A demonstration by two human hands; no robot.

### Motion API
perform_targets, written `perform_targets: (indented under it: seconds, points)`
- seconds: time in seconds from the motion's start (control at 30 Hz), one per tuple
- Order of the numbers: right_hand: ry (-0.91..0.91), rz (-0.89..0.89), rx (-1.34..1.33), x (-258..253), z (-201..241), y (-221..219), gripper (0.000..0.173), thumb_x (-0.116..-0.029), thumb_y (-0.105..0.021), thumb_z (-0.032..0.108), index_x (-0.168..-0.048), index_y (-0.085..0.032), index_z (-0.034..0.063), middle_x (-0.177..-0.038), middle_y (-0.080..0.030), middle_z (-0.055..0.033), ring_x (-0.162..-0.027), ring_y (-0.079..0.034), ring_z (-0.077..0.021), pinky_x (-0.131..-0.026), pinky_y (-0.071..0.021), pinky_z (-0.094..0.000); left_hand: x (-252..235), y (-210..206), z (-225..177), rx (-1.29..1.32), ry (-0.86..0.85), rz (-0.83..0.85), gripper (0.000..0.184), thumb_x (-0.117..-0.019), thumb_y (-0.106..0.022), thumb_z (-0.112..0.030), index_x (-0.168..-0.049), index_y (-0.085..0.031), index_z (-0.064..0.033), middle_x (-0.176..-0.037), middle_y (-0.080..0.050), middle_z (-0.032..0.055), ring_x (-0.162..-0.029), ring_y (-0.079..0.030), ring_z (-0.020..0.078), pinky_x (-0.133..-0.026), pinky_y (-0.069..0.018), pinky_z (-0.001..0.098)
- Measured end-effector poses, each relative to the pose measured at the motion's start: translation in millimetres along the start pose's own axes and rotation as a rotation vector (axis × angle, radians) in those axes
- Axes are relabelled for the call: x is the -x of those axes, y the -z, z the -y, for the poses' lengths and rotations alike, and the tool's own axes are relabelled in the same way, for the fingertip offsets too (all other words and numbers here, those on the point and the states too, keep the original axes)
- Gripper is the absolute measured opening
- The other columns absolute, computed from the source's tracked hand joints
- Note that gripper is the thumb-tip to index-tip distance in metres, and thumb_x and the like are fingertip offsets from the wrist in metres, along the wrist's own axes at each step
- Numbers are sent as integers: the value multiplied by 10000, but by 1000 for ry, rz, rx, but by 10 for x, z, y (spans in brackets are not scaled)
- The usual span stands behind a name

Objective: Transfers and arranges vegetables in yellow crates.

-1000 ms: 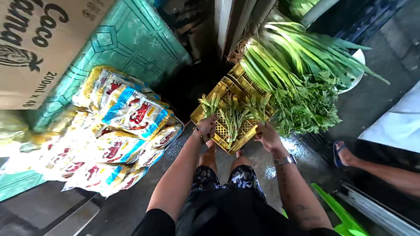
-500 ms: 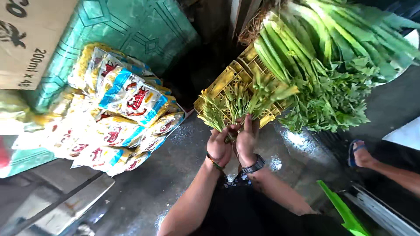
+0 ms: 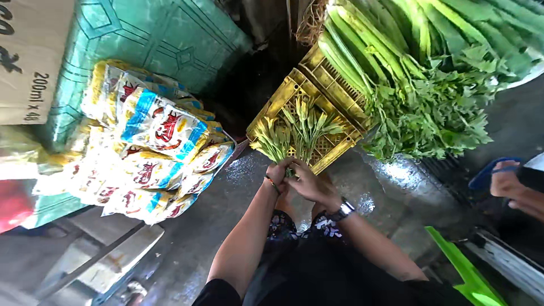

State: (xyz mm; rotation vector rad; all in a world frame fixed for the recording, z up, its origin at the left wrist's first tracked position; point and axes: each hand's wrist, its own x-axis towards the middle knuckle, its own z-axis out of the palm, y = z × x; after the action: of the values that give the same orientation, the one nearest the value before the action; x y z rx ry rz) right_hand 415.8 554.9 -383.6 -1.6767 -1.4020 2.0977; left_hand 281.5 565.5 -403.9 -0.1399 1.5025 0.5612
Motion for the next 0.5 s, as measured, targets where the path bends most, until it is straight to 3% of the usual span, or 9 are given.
perform_targets:
  seconds: [0.03, 0.1, 0.17, 0.2, 0.23, 0.3, 0.37, 0.43, 0.5]
  points:
    - [5, -92, -168, 67, -89, 40, 376, -1019, -593, 251, -1333, -661, 56, -1486, -539, -131, -1333, -550, -246, -1108, -478, -447, 35, 4, -27, 0, -6, -34, 240, -1014, -630, -223, -1160, -593, -37, -794, -661, 89, -629, -635, 168, -575, -557, 327]
    - [14, -479, -458, 175, -162, 32, 314, -1035, -566, 225, -1240, -688, 20, -1259, -691, -130, -1157, -657, -210, -1015, -537, -431, 136, -28, -86, 88, -66, -86, 189, -1024, -608, -269, -1068, -551, -95, -658, -531, 20, -495, -532, 137, -489, -530, 308]
    - [123, -830, -625, 203, -56, -68, 338, -1042, -517, 203, -1319, -569, 18, -1249, -642, -115, -1131, -633, -185, -977, -543, -401, 244, -115, -60, 212, -166, -116, 173, -1024, -616, -287, -1065, -538, -138, -665, -501, -12, -503, -519, 124, -512, -545, 323]
    - [205, -925, -643, 181, 44, -154, 366, -1052, -480, 217, -1368, -515, 35, -1283, -608, -93, -1170, -610, -171, -994, -536, -392, 300, -171, -6, 233, -213, -121, 176, -1024, -623, -272, -1090, -548, -127, -696, -531, 2, -541, -546, 137, -548, -557, 341]
    - [278, -966, -631, 145, 153, -254, 391, -1068, -458, 240, -1403, -483, 39, -1345, -583, -94, -1238, -583, -177, -1038, -521, -403, 357, -219, 62, 226, -245, -106, 185, -1023, -627, -243, -1121, -556, -102, -734, -572, 26, -589, -582, 151, -587, -569, 349]
    - [377, -996, -596, 26, 314, -435, 376, -1076, -450, 281, -1363, -540, 55, -1364, -583, -93, -1284, -553, -194, -1060, -501, -416, 472, -253, 143, 206, -248, -66, 209, -992, -666, -151, -1153, -618, -27, -820, -667, 104, -681, -644, 189, -647, -577, 362]
    - [399, -977, -584, -45, 302, -449, 353, -1082, -454, 285, -1303, -604, 54, -1337, -607, -92, -1263, -570, -202, -1053, -507, -431, 473, -151, 69, 209, -201, -58, 165, -985, -648, -116, -1111, -602, -20, -763, -635, 95, -622, -620, 182, -609, -576, 359]
    - [283, -936, -545, -119, 93, -288, 329, -1064, -521, 265, -1307, -593, 56, -1304, -637, -99, -1181, -634, -208, -984, -558, -443, 427, -33, -98, 201, -164, -50, 103, -995, -619, -129, -1049, -546, -81, -675, -527, 29, -537, -541, 153, -567, -560, 347]
    - [-35, -843, -434, -216, -179, -57, 445, -1025, -600, 333, -1392, -523, 94, -1308, -636, -126, -1120, -659, -244, -915, -567, -471, 357, -9, -170, 152, -223, -60, 115, -986, -626, -109, -1063, -541, -94, -679, -517, 20, -505, -513, 136, -519, -533, 313]
